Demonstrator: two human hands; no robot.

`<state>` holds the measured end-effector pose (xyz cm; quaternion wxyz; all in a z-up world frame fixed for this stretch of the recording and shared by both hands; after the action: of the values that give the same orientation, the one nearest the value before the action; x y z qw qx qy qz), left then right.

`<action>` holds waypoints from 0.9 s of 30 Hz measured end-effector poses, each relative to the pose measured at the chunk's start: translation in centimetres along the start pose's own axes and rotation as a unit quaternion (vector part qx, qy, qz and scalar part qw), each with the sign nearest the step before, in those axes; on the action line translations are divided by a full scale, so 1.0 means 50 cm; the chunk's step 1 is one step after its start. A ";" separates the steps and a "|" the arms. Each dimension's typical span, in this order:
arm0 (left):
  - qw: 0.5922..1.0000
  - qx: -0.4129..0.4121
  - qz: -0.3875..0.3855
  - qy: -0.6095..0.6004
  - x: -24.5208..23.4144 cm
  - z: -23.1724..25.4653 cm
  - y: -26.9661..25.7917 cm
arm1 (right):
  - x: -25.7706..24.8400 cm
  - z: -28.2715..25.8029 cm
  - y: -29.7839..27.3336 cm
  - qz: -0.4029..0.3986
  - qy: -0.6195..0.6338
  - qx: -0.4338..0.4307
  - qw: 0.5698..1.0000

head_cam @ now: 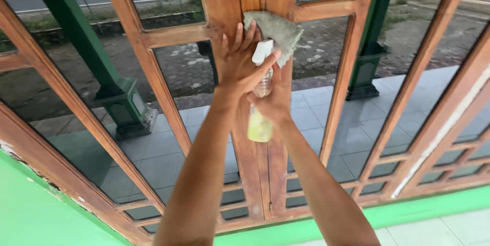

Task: Cleaning a glass door using a spray bottle and a cloth.

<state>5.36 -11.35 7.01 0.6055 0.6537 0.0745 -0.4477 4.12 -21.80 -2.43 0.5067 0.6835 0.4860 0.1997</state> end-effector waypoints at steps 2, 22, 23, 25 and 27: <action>0.998 0.017 -0.036 0.056 -0.011 -0.002 -0.004 | -0.007 0.034 -0.014 -0.032 0.063 0.082 0.994; 0.966 -0.049 0.209 0.141 0.115 0.001 -0.004 | -0.244 0.180 0.302 -0.163 0.041 -0.029 0.985; 0.959 -0.050 0.246 0.131 0.140 -0.013 0.003 | -0.255 0.174 0.319 -0.141 -0.028 -0.066 0.987; 0.948 -0.026 0.274 0.156 0.140 -0.004 -0.009 | -0.252 0.175 0.327 -0.137 -0.052 -0.104 0.984; 0.936 0.000 0.300 0.184 0.143 0.000 -0.017 | -0.253 0.166 0.326 -0.132 -0.075 -0.140 0.979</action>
<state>9.03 -14.32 1.54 0.6874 0.7166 -0.0149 -0.1175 12.35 -37.12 11.43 0.6539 0.5489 0.5001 0.1452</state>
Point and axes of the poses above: each hand's wrist, its own y-axis towards the middle knuckle, its own x-axis out of the palm, z = x × y, the point moved 4 cm from there along y, towards the middle knuckle, and after that the axes turned 7 degrees about -y, right-handed, at the moved point
